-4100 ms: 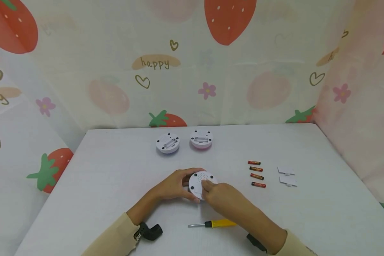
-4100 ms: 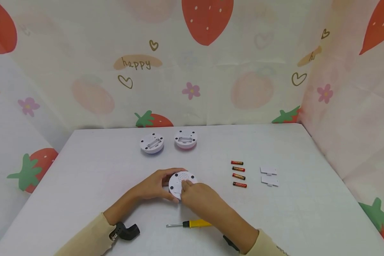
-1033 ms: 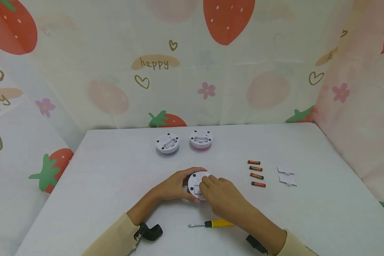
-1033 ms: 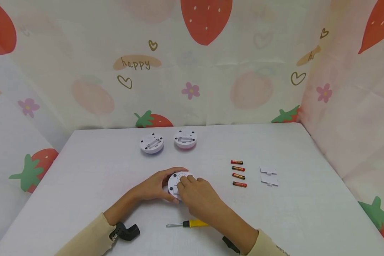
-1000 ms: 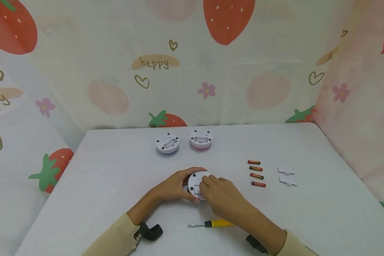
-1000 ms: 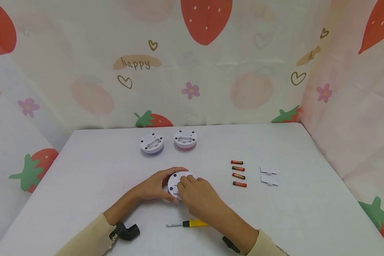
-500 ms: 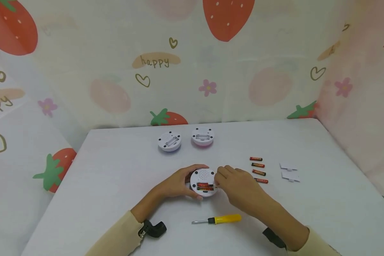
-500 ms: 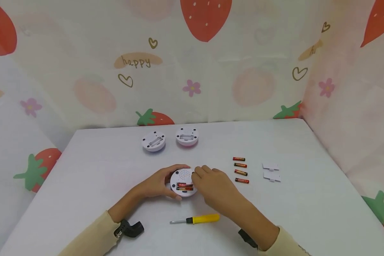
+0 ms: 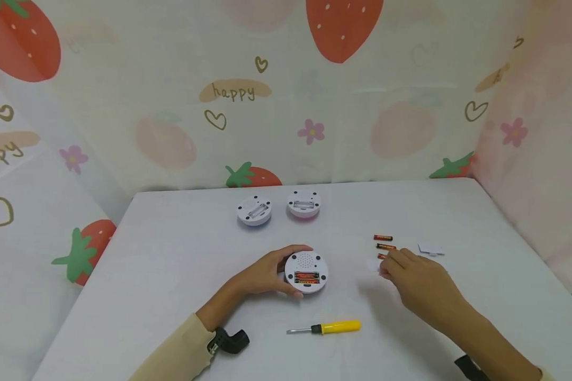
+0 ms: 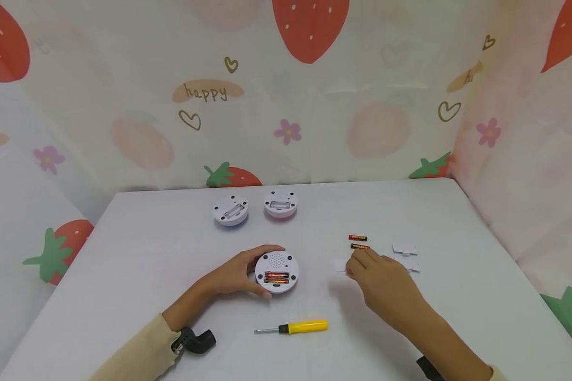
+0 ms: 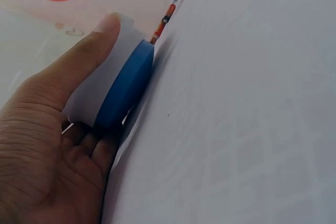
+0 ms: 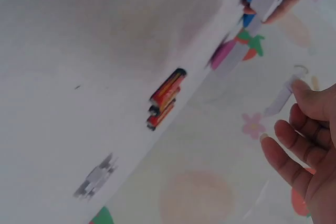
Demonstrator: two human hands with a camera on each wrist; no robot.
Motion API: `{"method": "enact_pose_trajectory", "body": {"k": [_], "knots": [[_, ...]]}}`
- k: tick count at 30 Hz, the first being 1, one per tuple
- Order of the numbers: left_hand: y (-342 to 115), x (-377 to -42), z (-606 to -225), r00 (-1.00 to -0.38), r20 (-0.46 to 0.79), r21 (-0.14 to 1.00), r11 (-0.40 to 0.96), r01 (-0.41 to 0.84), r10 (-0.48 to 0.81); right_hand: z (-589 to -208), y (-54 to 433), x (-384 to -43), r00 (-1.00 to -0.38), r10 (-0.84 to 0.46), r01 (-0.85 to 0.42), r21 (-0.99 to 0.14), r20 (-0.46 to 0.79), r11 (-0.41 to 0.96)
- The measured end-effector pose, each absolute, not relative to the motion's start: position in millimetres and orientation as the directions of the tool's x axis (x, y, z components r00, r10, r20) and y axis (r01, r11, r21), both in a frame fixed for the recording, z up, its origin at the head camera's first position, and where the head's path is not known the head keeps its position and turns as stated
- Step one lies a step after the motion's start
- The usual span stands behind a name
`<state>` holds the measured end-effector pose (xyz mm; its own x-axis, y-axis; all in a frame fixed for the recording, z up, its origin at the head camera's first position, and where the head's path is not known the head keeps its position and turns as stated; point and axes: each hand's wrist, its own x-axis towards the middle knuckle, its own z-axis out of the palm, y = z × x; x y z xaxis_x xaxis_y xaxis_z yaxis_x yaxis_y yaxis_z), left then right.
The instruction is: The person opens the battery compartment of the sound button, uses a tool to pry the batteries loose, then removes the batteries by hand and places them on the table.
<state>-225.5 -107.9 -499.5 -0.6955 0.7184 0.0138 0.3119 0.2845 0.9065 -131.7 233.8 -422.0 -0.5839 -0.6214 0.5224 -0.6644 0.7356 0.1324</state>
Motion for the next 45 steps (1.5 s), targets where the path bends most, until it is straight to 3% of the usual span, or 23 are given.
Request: {"method": "enact_pose_trajectory", "body": {"k": [13, 19, 25, 36, 40, 45], "knots": [[-109, -225, -499, -0.696, 0.005, 0.911, 0.284, 0.3, 0.718, -438, 288, -121, -0.649, -0.548, -0.588, 0.109, 0.527, 0.802], [-109, -226, -497, -0.695, 0.006, 0.909, 0.285, 0.303, 0.719, -443, 305, -119, -0.74, -0.515, -0.534, 0.088, 0.433, 0.841], [-110, -227, -496, -0.693, 0.011, 0.914, 0.275, 0.3, 0.721, -446, 315, -120, -0.767, -0.506, -0.516, 0.09, 0.396, 0.852], [-108, -226, -499, -0.694, 0.015, 0.911, 0.276, 0.306, 0.72, -446, 323, -125, -0.875, -0.459, -0.449, 0.094, 0.157, 0.888], [-109, -225, -498, -0.694, 0.016, 0.911, 0.275, 0.307, 0.72, -448, 323, -127, -0.89, -0.444, -0.438, 0.079, 0.1, 0.896], [-110, -225, -498, -0.69, 0.018, 0.913, 0.269, 0.306, 0.723, -451, 323, -127, -0.882, -0.454, -0.446, 0.091, 0.126, 0.891]]}}
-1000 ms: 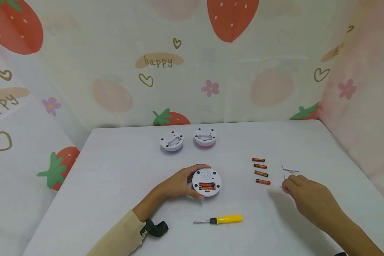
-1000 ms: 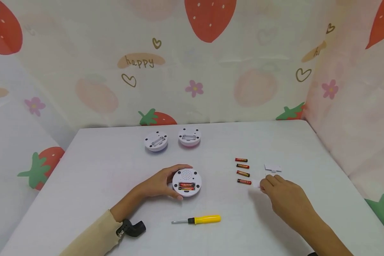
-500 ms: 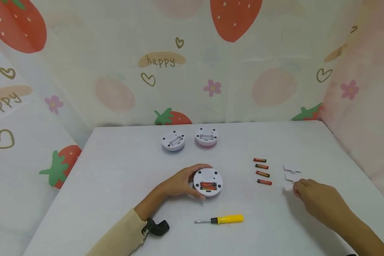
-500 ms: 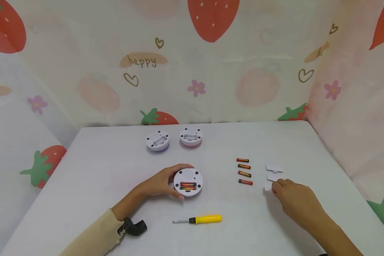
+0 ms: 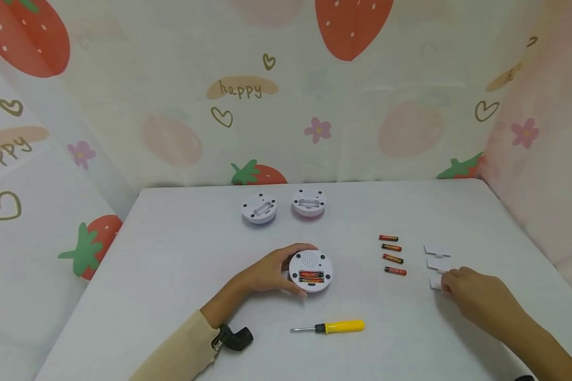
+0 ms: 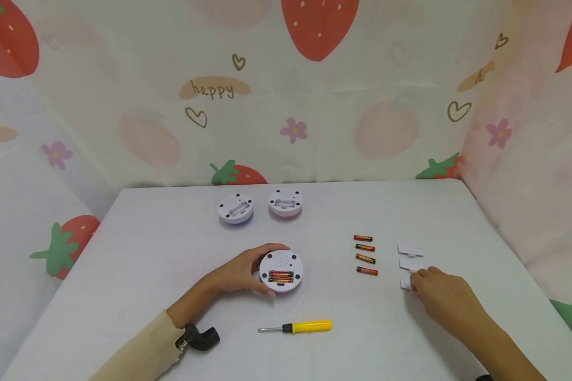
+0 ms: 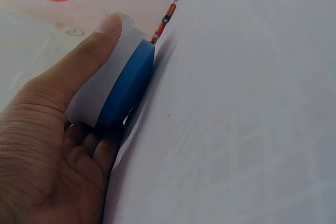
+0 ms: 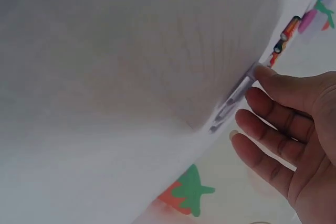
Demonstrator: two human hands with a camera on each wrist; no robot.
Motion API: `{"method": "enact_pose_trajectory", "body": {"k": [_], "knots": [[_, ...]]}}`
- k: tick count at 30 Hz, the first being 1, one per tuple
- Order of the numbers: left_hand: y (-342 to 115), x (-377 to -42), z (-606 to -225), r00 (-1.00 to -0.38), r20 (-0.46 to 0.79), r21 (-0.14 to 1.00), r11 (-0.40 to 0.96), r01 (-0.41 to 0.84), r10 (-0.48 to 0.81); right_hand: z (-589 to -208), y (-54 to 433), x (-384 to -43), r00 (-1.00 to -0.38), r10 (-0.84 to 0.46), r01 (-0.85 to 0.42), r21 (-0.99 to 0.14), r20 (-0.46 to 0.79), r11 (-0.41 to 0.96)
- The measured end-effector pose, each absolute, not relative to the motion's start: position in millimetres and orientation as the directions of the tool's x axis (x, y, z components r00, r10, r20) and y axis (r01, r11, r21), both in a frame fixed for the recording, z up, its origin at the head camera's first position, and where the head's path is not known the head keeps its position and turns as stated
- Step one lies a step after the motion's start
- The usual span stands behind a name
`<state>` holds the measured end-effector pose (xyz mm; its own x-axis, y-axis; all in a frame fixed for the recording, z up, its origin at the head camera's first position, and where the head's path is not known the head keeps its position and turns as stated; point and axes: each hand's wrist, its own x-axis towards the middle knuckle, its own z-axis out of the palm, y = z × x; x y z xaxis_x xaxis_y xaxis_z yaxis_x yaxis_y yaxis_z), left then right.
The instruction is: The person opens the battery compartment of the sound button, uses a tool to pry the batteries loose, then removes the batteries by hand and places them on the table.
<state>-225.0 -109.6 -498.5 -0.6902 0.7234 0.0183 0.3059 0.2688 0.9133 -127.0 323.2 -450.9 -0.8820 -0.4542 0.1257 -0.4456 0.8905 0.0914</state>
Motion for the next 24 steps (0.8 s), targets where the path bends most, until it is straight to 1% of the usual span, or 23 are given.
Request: {"method": "enact_pose_trajectory", "body": {"k": [8, 12, 15, 20, 24], "knots": [[-110, -226, -500, -0.694, 0.008, 0.914, 0.276, 0.297, 0.72, -449, 324, -129, -0.884, -0.453, -0.445, 0.088, 0.121, 0.891], [-110, -225, -499, -0.693, 0.011, 0.916, 0.27, 0.295, 0.72, -442, 320, -129, -0.898, -0.432, -0.426, 0.082, 0.084, 0.901], [-110, -225, -499, -0.692, 0.011, 0.917, 0.269, 0.295, 0.722, -434, 315, -127, -0.902, -0.421, -0.417, 0.06, 0.095, 0.907], [-111, -225, -499, -0.697, 0.005, 0.911, 0.284, 0.299, 0.717, -419, 295, -120, -0.858, -0.47, -0.478, 0.013, 0.208, 0.878], [-110, -226, -499, -0.69, 0.016, 0.912, 0.272, 0.307, 0.724, -410, 270, -115, -0.838, -0.504, -0.513, 0.008, 0.209, 0.858]]}}
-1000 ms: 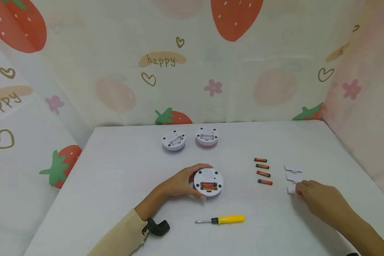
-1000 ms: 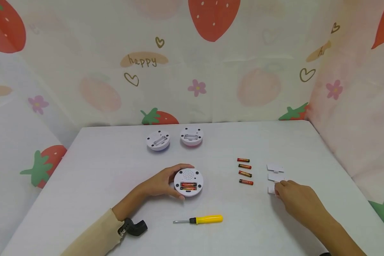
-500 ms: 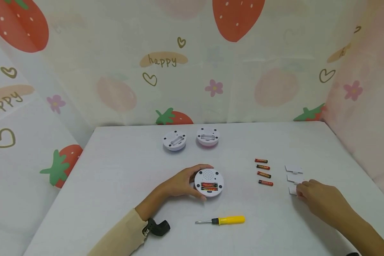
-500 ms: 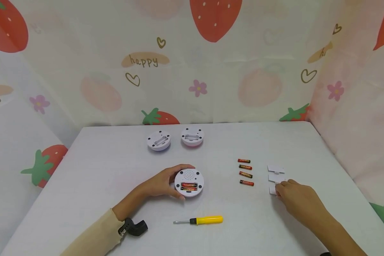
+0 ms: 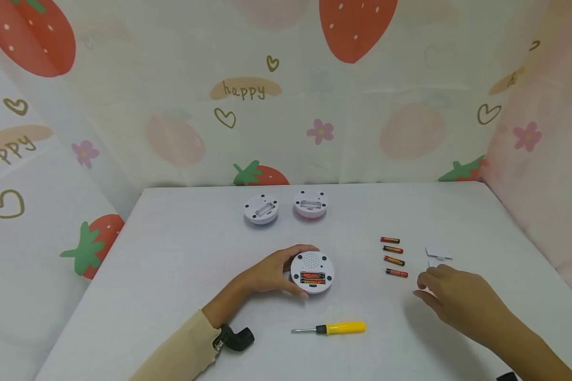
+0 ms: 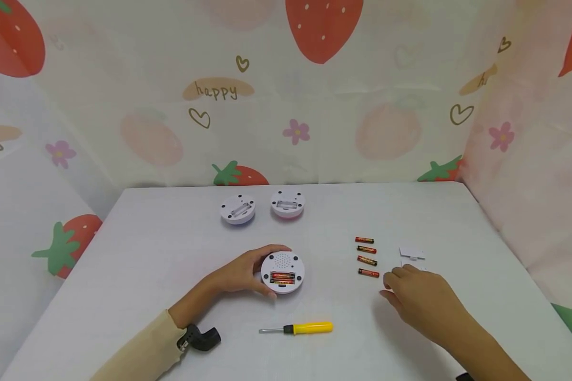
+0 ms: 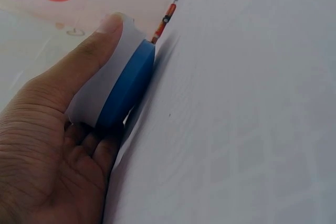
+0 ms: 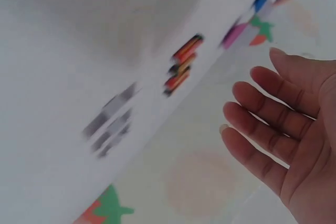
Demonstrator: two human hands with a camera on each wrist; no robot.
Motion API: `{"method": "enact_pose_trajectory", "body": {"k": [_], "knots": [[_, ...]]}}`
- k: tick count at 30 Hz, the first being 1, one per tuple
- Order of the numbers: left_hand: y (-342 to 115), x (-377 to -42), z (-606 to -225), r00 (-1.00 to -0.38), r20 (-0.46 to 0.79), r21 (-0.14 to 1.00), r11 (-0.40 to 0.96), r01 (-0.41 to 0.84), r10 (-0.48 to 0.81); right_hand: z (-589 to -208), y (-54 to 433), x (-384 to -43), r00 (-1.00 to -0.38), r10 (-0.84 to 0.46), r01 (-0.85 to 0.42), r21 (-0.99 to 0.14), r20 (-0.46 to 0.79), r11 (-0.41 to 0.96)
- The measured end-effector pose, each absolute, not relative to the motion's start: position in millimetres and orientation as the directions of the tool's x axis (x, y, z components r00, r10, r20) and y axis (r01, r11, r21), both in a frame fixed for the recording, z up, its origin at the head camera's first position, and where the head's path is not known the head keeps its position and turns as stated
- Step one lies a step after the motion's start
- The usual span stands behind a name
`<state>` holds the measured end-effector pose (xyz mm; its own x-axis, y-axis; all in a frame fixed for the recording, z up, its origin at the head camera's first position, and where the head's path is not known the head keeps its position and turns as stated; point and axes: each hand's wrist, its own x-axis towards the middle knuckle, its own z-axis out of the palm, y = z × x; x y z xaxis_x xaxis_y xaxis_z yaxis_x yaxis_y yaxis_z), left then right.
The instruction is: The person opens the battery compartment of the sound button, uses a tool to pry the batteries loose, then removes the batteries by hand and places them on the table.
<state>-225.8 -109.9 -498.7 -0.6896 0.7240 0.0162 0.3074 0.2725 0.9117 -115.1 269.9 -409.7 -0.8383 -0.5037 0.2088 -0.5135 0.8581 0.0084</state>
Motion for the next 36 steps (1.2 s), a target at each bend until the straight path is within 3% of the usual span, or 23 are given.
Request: {"method": "enact_pose_trajectory", "body": {"k": [7, 13, 23, 36], "knots": [[-111, -226, -497, -0.687, 0.022, 0.909, 0.273, 0.317, 0.726, -405, 220, -110, -0.769, -0.609, -0.624, -0.022, 0.195, 0.781], [-113, -226, -495, -0.694, 0.027, 0.905, 0.277, 0.322, 0.72, -407, 179, -111, -0.748, -0.662, -0.663, -0.104, 0.05, 0.741], [-115, -227, -496, -0.706, 0.03, 0.923, 0.251, 0.291, 0.707, -418, 136, -126, -0.641, -0.753, -0.739, -0.146, -0.148, 0.658], [-114, -229, -500, -0.689, 0.037, 0.932, 0.225, 0.286, 0.723, -426, 122, -129, -0.645, -0.71, -0.688, -0.189, -0.282, 0.7]]}}
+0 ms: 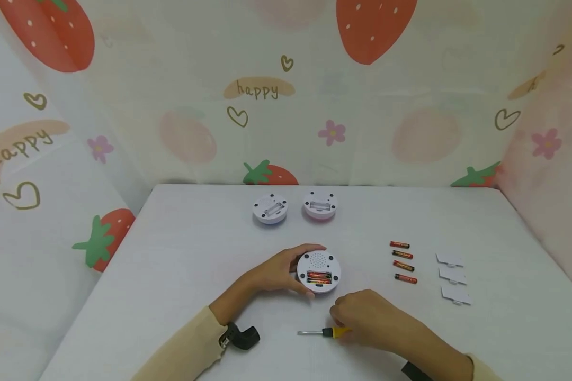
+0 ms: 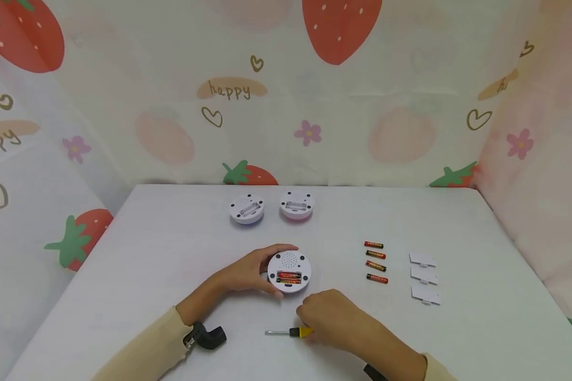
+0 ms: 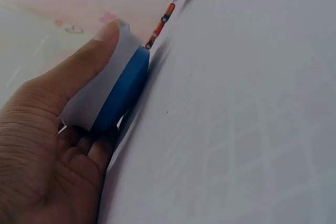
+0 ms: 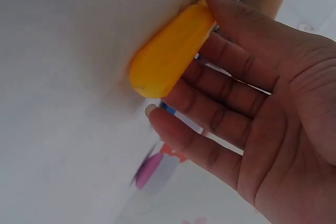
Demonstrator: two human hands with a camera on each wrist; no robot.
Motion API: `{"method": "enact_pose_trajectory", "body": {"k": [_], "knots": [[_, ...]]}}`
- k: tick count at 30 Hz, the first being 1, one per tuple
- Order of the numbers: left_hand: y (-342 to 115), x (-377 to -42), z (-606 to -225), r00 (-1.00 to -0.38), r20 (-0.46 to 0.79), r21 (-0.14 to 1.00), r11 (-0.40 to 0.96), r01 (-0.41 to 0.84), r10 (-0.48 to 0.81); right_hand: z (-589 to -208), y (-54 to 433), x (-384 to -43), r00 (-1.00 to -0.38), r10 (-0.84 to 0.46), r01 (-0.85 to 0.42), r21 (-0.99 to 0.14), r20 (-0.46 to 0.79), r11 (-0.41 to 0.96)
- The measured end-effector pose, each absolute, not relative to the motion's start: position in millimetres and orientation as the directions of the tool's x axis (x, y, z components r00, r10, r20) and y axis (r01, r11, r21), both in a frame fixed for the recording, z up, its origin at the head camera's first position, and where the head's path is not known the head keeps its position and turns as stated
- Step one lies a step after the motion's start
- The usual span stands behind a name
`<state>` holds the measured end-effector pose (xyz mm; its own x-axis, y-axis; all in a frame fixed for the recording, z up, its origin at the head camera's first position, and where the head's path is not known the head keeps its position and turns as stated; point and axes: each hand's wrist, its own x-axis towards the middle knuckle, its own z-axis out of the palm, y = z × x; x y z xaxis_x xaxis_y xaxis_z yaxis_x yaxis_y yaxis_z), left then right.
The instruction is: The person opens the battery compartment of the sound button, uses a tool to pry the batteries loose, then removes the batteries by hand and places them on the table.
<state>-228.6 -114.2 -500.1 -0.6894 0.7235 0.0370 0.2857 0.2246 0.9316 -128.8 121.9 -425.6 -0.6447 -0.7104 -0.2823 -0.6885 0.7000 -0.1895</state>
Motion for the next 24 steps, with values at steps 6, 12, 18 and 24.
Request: {"method": "enact_pose_trajectory", "body": {"k": [6, 12, 18, 24], "knots": [[-115, -229, -499, -0.689, 0.031, 0.93, 0.232, 0.285, 0.724, -428, 124, -131, -0.645, -0.707, -0.676, -0.217, -0.29, 0.705], [-115, -229, -500, -0.691, 0.032, 0.927, 0.236, 0.29, 0.722, -420, 132, -139, -0.683, -0.679, -0.621, -0.275, -0.268, 0.734], [-115, -229, -501, -0.681, 0.041, 0.942, 0.2, 0.271, 0.732, -408, 144, -143, -0.702, -0.696, -0.629, -0.328, -0.15, 0.705], [-114, -229, -500, -0.68, 0.041, 0.941, 0.2, 0.272, 0.732, -401, 158, -151, -0.74, -0.668, -0.601, -0.369, -0.077, 0.709]]}}
